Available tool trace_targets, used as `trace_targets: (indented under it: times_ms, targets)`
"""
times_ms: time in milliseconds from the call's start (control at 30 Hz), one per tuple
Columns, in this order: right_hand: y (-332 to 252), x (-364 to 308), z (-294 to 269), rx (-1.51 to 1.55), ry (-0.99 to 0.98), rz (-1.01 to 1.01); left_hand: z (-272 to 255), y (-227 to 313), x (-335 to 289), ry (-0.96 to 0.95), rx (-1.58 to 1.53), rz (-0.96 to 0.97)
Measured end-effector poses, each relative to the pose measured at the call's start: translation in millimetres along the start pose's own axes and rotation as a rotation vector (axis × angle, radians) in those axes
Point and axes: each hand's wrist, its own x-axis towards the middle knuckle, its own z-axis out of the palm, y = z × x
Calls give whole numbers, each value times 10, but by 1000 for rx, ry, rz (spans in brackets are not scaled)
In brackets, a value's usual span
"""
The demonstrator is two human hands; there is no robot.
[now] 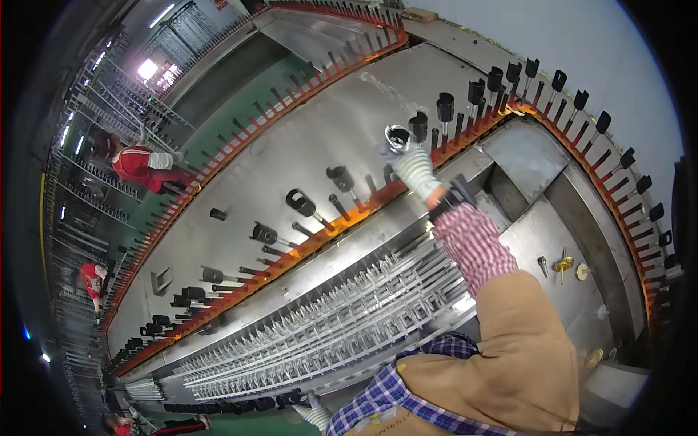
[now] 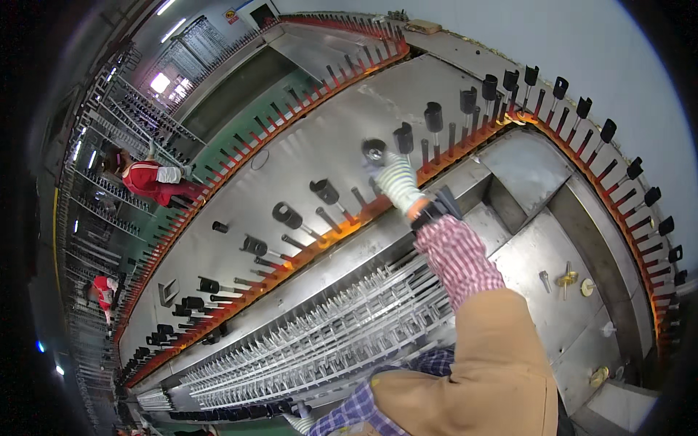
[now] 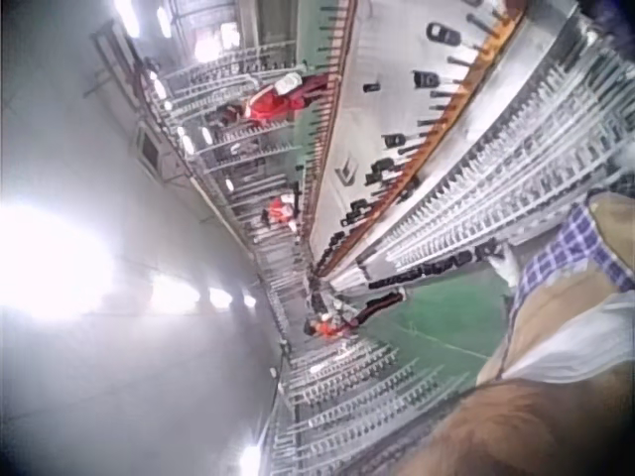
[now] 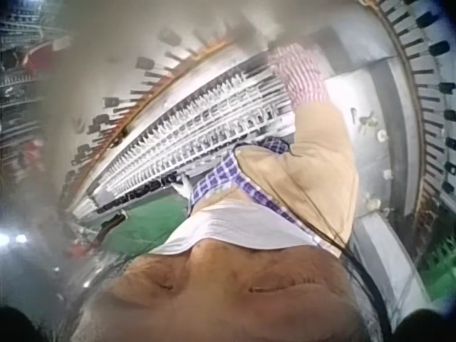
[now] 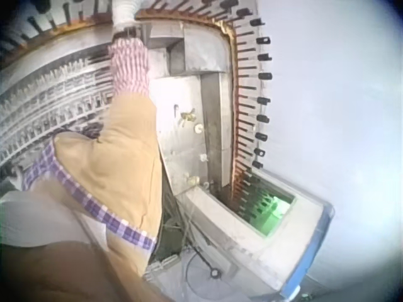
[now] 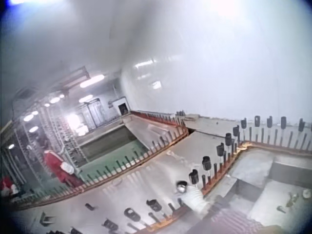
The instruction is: Hanging black cylindrical components onto hooks of a moving industrial conveyor rack system.
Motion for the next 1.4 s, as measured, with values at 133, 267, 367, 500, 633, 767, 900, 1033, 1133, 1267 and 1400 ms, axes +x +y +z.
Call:
trace_targets:
  times_ms: [133, 267, 367, 500, 633, 767, 900, 1033, 1133, 1267, 1400]
  targets:
    - [854, 290, -545, 386, 336, 289, 109, 46, 215, -112, 107, -216]
    - [1371, 571, -973, 851, 691, 244, -373, -1128, 713, -192, 55, -66]
    - [1891, 831, -1088, 458, 454, 309, -57, -428, 538, -320, 202, -197]
    - [2411, 1008, -830, -87, 389, 161, 145, 447, 331, -409, 343, -194]
    - [1426, 597, -473, 307, 376, -245, 221, 876, 317, -254, 618, -195]
    - [-175, -740, -546, 481, -8, -48, -24, 294, 513, -438, 728, 124]
    - [-351, -2574, 319, 617, -850, 184, 203, 591, 667, -496, 200, -52]
    - [-1690, -3737, 428, 1068, -997, 701, -58, 310, 932, -650, 459, -63]
    - [-1572, -4109, 878, 1475, -924, 1268, 102, 765, 938, -790, 832, -71]
    - [-1271, -4576, 1223, 611, -844, 146, 88, 631, 1058, -831, 730, -39]
    - [-1540, -4442, 1012, 159, -817, -120, 94, 580, 1250, -974, 721, -8]
